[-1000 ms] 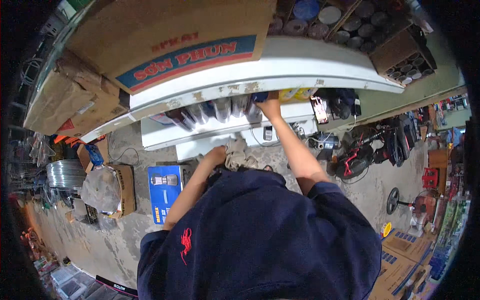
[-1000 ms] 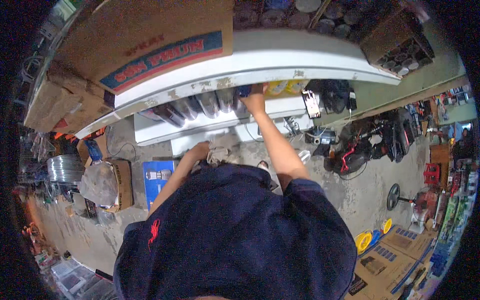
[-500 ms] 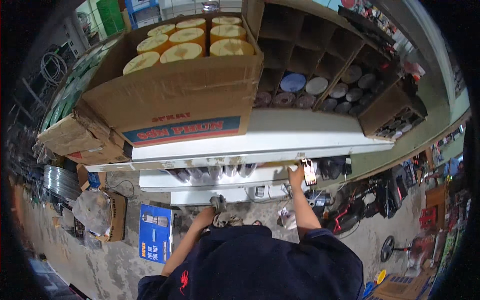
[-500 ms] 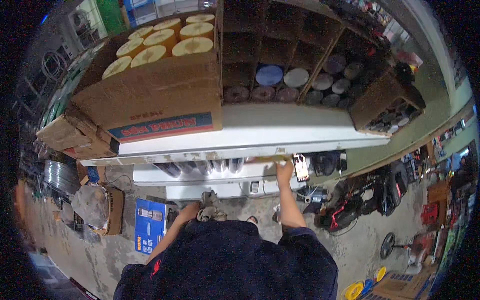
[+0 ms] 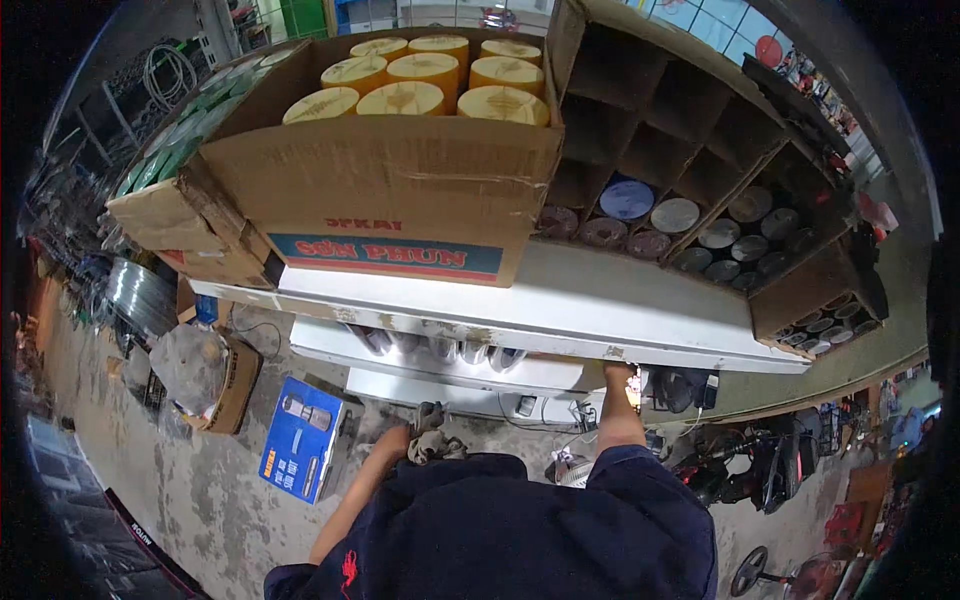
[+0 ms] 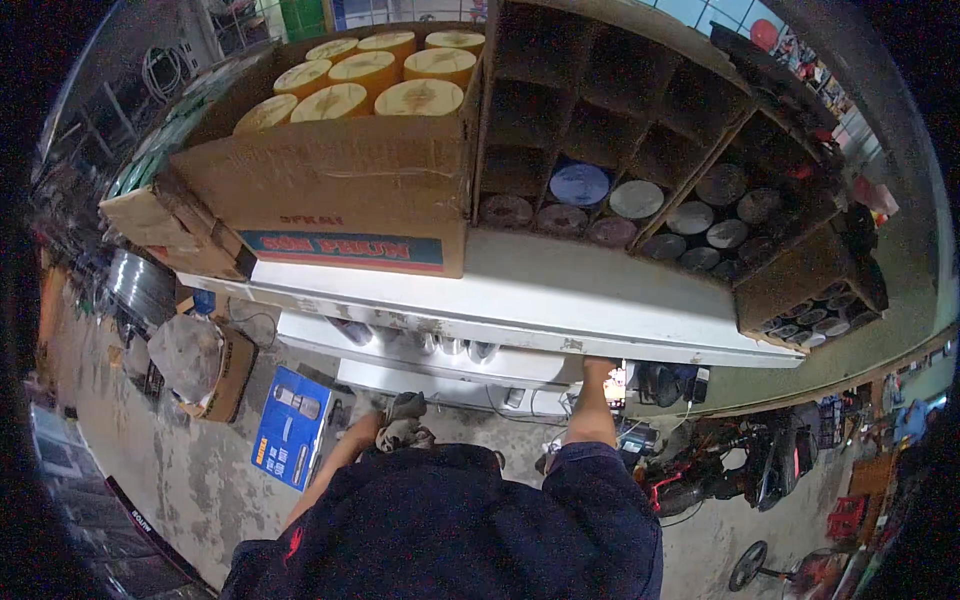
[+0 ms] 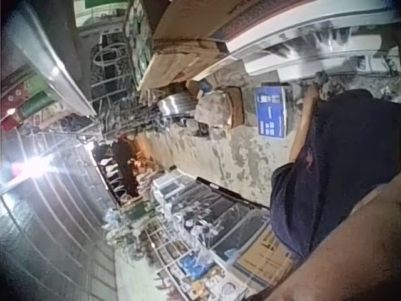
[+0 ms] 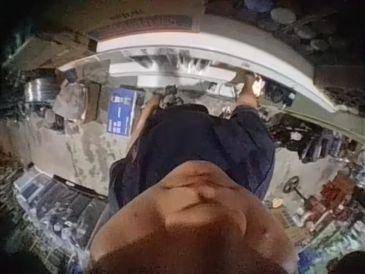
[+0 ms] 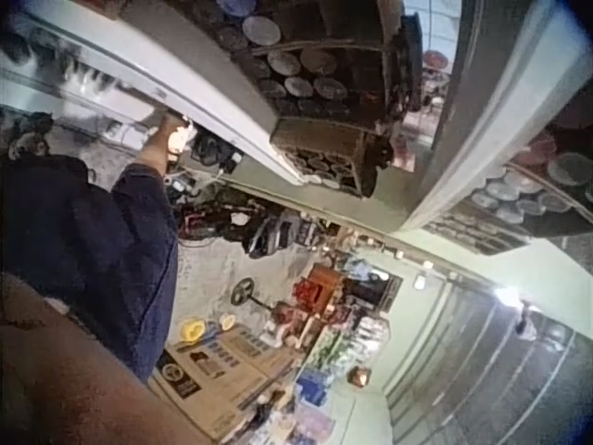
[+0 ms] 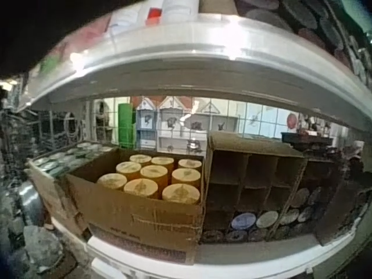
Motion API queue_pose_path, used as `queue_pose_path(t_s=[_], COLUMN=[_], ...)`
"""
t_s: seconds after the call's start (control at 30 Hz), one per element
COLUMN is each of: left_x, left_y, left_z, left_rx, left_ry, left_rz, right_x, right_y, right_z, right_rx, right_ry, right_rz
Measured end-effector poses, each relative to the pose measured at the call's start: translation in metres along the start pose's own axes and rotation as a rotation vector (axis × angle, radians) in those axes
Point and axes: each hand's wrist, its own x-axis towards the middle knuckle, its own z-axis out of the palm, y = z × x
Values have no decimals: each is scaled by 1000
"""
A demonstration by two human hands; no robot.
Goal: Wiping dust or residue off spray paint cans and detergent bottles on a store shelf using a cloth.
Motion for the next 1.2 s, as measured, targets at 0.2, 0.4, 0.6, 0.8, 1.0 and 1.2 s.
queue_pose_path(t_s=[0.2,0.4,0.6,0.8,1.0,1.2], left_x=[10,-8,1,-19,-46,-64], left_y=[10,21,53,98,106,81], left_z=[5,9,-17,-50,-74,-83], left_rx=[77,-85,15,113,128,72], left_ry=[-19,96,244,455,611,631], left_rz=[82,86,137,403,574,569], right_x=[5,-54,-164,-298,-254,-180], right_y=[39,-24,-88,-259,-297,-323], right_z=[-27,-55,-48,-213,-330,-360], right_rx=[-310,180,799,796,583,-52], right_ry=[216,372,-1,-966,589,1171], right_rz=[386,267,-193,-687,-802,-587])
